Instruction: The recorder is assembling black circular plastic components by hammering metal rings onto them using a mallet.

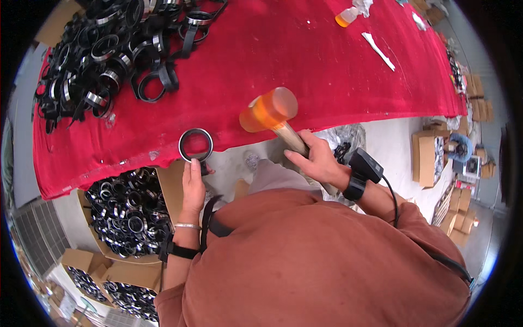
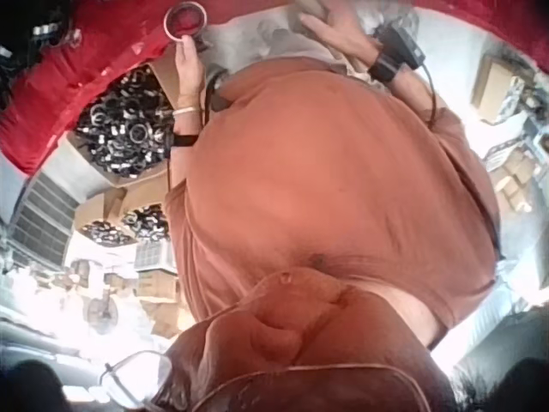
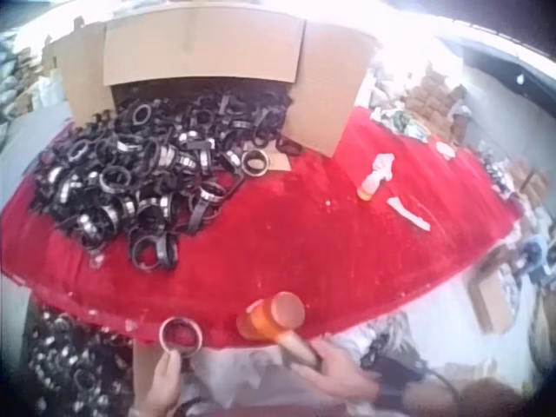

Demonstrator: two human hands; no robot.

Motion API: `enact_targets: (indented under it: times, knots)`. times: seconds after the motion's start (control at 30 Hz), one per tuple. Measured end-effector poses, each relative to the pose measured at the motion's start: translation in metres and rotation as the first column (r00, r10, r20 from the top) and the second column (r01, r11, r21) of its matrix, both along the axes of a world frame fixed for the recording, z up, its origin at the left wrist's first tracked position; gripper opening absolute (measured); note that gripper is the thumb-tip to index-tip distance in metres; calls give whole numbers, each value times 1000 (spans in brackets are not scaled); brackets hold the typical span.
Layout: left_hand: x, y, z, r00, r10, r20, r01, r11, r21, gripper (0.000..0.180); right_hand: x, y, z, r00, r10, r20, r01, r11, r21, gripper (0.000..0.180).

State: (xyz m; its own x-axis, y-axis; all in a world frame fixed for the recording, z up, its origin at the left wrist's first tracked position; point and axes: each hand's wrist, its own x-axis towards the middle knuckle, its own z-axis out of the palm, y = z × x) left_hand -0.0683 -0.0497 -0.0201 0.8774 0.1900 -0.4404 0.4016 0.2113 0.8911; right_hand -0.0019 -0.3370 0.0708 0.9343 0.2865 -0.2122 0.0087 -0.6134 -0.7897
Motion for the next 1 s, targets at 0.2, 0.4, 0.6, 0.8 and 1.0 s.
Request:
enact_targets:
  times: [0.2, 0.4, 0.6, 0.8, 1.0]
  knots:
    - [18, -27, 2, 926, 374, 50, -372, 927, -32, 32, 37, -7, -6, 944, 206, -258, -195, 978, 70, 41]
    - [10, -31, 11, 929, 371, 4, -370, 926, 73, 37, 52, -21, 8, 927, 338, -164, -341, 940, 14, 51]
    - [15, -37, 8, 930, 366, 3, -365, 927, 87, 38, 59, 15, 37, 795, 535, 286, -583, 804, 117, 52]
    - [22, -44, 28, 915, 403, 8, -401, 907, 130, 38, 69, 16, 14, 647, 742, 177, -702, 670, -240, 58]
    - [18, -39, 12, 930, 365, -38, -364, 931, 40, 35, 80, 64, 59, 659, 635, 403, -678, 733, -47, 54]
